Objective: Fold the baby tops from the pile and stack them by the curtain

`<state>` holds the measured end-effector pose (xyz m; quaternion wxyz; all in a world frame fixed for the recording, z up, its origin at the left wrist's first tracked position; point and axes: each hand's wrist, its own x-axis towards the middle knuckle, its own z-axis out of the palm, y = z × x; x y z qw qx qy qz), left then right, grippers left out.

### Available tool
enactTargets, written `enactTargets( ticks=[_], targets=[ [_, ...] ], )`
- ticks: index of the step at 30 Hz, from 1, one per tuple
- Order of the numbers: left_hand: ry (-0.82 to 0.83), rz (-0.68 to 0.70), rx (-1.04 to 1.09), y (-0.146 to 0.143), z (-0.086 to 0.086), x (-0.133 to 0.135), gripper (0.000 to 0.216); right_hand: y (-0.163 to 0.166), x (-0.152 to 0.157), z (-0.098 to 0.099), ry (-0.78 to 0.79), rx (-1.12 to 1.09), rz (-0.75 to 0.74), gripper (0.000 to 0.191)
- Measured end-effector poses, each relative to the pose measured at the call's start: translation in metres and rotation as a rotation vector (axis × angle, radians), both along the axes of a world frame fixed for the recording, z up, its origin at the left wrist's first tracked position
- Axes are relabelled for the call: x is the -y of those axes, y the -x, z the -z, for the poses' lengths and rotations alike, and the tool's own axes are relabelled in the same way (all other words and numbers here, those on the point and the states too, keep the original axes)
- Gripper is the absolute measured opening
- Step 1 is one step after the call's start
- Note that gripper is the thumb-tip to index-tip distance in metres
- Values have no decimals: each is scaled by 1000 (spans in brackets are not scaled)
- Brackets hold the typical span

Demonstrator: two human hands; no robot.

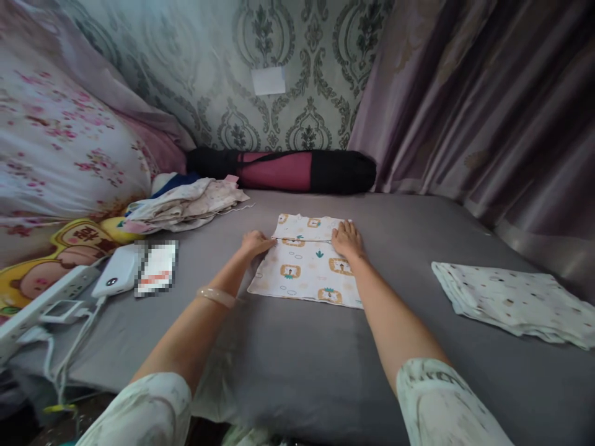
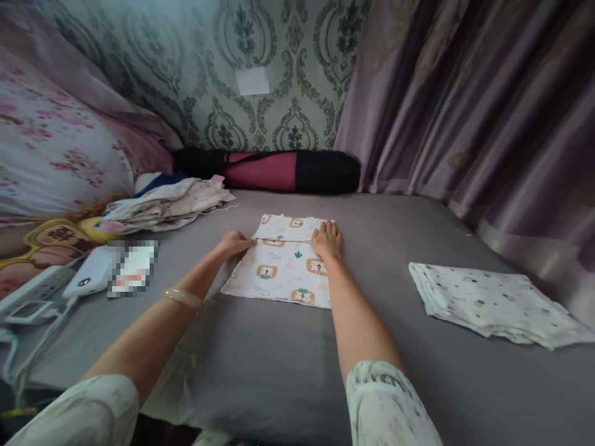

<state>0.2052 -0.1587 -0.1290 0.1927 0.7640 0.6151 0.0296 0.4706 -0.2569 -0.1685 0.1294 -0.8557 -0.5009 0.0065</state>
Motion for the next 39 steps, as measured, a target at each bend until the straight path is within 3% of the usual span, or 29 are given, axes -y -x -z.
enactTargets(
  ticks=[8,14,20,24,27,33,39],
  targets=[
    [17,-62,142,-19,-3,15,15,4,4,-1,-62,46,11,53],
    [-17,-83,184,-19,-6,17,17,5,4,0,-69,45,19,53],
    [133,-205,386,-19,-3,12,22,5,4,0,-87,45,10,52],
    [138,-232,414,-15,-2,10,17,5,4,0,-85,52,9,52],
    [68,-193,326,-11,0,10,13,4,3,0,-62,45,7,52],
    [-163,103,-120,-10,0,25,28,4,2,-3,-1,44,3,53],
    [-322,162,-355,-20,-15,33,33,-1,2,-13,111,2,-20,56]
  ],
)
